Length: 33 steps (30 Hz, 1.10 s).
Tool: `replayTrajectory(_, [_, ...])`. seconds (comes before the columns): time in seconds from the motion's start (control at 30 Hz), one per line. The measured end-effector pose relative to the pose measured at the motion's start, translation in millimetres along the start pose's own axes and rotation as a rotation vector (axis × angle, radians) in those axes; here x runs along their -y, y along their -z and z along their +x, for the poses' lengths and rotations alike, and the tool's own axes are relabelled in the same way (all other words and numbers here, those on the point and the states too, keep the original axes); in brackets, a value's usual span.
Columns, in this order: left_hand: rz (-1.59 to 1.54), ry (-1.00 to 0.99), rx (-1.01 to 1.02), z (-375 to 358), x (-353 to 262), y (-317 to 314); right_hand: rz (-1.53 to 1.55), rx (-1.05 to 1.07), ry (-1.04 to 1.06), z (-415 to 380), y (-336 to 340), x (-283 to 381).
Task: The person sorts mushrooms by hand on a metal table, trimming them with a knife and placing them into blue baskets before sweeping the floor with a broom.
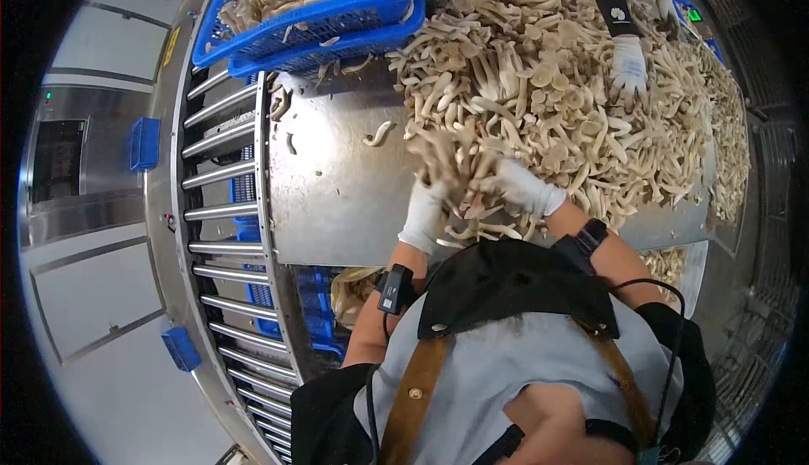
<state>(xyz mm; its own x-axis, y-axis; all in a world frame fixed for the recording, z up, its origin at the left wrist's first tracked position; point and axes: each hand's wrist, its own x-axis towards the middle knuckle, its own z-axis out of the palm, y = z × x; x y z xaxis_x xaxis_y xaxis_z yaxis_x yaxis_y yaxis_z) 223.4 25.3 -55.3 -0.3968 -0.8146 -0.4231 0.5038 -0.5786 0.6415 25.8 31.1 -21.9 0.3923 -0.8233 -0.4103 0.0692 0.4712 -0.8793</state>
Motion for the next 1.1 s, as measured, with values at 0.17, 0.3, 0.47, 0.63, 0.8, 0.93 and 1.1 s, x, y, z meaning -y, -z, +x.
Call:
replayTrajectory(0.17, [-0.014,0.164,0.051,-19,-12,-32,-0.075,-0.203,0.249,12,16,-48])
replayTrajectory(0.3, [-0.105,0.191,0.003,-10,8,4,0.158,-0.155,0.146,-10,6,-5])
replayTrajectory(0.47, [0.196,0.198,0.143,-24,6,-42,0.192,0.131,0.370,-15,2,0])
replayTrajectory(0.63, [0.211,0.261,0.203,-27,7,-51,0.059,-0.084,0.006,-35,5,15])
replayTrajectory(0.8, [-0.201,0.210,-0.038,-20,6,-31,0.286,-0.411,0.106,-30,16,-4])
replayTrajectory(0.93, [-0.012,0.344,0.235,-37,22,-35,-0.316,-0.016,0.055,-34,-6,-18])
replayTrajectory(1.1, [0.153,0.296,0.214,-53,30,-17,-0.067,-0.314,0.061,-48,-4,-57])
